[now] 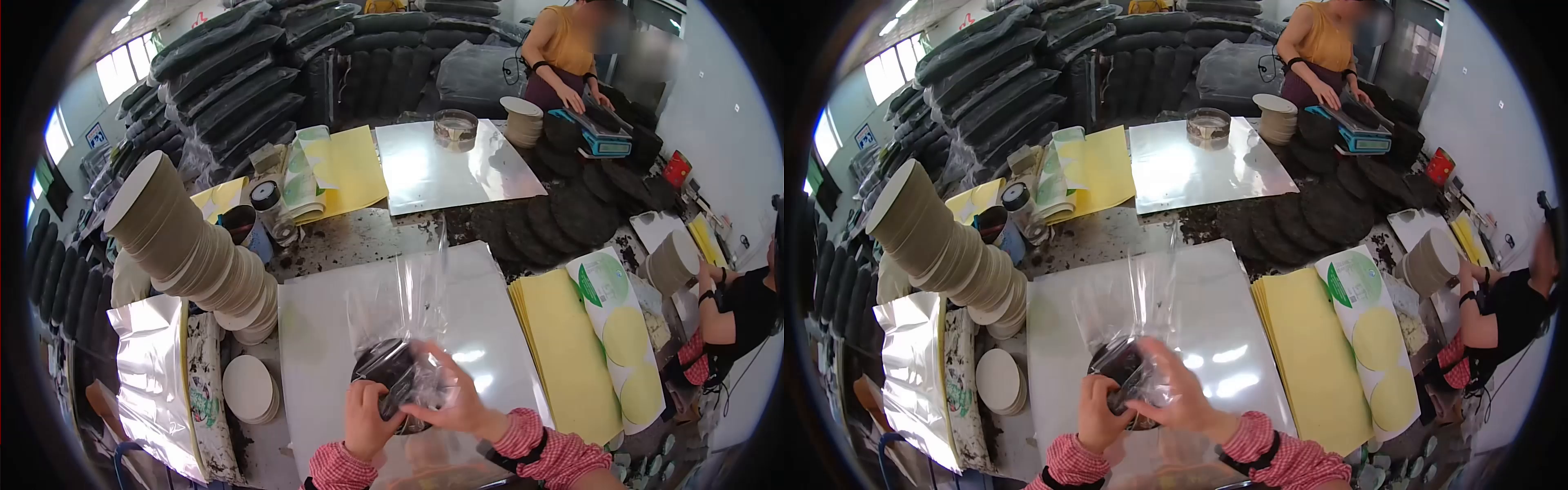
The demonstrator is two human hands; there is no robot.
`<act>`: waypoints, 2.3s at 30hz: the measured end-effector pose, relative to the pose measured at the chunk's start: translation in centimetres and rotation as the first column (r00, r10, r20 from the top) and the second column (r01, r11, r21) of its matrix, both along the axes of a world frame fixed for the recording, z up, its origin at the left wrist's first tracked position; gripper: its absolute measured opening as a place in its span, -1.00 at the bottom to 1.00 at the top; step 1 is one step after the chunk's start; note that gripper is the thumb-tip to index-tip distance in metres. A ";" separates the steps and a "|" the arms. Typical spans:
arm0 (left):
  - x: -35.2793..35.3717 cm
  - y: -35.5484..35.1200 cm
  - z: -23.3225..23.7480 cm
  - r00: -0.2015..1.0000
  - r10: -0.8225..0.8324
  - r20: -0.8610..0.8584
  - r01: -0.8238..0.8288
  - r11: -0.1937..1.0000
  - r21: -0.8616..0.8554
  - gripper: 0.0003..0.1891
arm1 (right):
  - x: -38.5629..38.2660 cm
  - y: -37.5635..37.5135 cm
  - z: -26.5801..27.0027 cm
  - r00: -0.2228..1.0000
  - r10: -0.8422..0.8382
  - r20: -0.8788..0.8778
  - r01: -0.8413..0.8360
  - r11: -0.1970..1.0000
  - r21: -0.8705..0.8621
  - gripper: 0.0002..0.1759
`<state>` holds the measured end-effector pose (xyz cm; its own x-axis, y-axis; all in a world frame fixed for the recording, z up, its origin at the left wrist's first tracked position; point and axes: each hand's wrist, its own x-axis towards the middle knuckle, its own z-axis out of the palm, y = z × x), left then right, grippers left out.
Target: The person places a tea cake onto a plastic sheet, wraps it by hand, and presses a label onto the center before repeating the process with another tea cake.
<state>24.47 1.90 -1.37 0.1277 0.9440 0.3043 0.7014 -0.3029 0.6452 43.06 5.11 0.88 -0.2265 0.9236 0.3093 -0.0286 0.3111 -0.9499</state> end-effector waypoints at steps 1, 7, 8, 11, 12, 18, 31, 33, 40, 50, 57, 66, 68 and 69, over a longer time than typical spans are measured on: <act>0.0 -0.2 0.4 0.991 0.086 0.107 -0.096 0.991 0.088 -0.44 | -0.2 0.9 -1.2 0.931 -0.130 0.340 -0.042 0.890 0.455 -0.24; 0.0 2.5 2.1 0.709 -0.112 0.696 0.194 0.980 -0.039 -0.15 | -1.2 0.5 -0.1 0.753 -0.063 0.655 -0.166 0.945 0.282 -0.55; 0.4 2.3 0.9 0.858 -0.140 0.494 0.149 0.989 0.021 -0.25 | -0.3 0.9 0.0 0.862 0.019 0.506 -0.190 0.938 0.289 -0.58; 0.7 2.6 0.4 0.944 -0.085 0.317 0.067 0.996 0.066 -0.48 | 2.5 1.9 -2.4 0.987 -0.121 -0.109 0.150 0.933 0.327 -0.55; 0.9 2.6 0.4 0.933 -0.063 0.354 0.049 0.998 0.048 -0.45 | 2.3 3.4 -3.2 0.930 -0.361 -0.072 0.367 0.905 0.213 -0.50; 1.4 2.4 1.1 0.683 0.038 0.729 -0.163 0.981 0.102 -0.25 | -1.1 5.5 -1.7 0.964 0.180 0.194 -0.247 0.873 0.421 -0.44; 1.1 2.2 0.0 0.984 -0.004 0.178 -0.001 1.000 0.026 -0.37 | -1.6 1.8 0.4 0.844 -0.095 0.527 -0.033 0.973 0.228 -0.80; 0.9 2.1 0.9 0.982 -0.187 -0.002 0.187 0.981 0.042 -0.26 | -1.5 2.8 -2.5 0.698 -0.027 0.716 -0.145 0.973 0.178 -0.79; 1.8 1.9 1.3 0.908 -0.189 -0.374 0.166 0.982 -0.094 -0.11 | 1.1 2.4 1.7 0.717 0.073 0.693 -0.176 0.981 0.079 -0.84; 2.0 2.3 1.0 0.862 -0.243 -0.445 0.180 0.967 -0.180 -0.13 | 18.5 8.2 -4.0 0.319 -0.642 0.697 0.444 0.751 0.488 -0.86; 2.6 2.4 2.1 0.851 -0.239 -0.468 0.158 0.966 -0.206 -0.16 | 35.1 11.7 -8.6 -0.135 -0.626 0.768 0.442 0.655 0.612 -0.70; 2.4 2.1 1.9 0.824 -0.226 -0.519 0.185 0.974 -0.129 -0.15 | 35.4 12.8 -5.9 0.043 -0.272 0.961 0.560 0.804 0.202 -0.48; 2.3 2.1 1.2 0.870 -0.245 -0.427 0.194 0.968 -0.160 -0.14 | 33.6 12.1 -6.8 -0.134 -0.479 0.868 0.567 0.681 0.464 -0.40; 2.2 2.3 1.0 0.866 -0.251 -0.433 0.206 0.967 -0.149 -0.14 | 33.4 11.9 -6.9 -0.138 -0.488 0.862 0.577 0.668 0.470 -0.40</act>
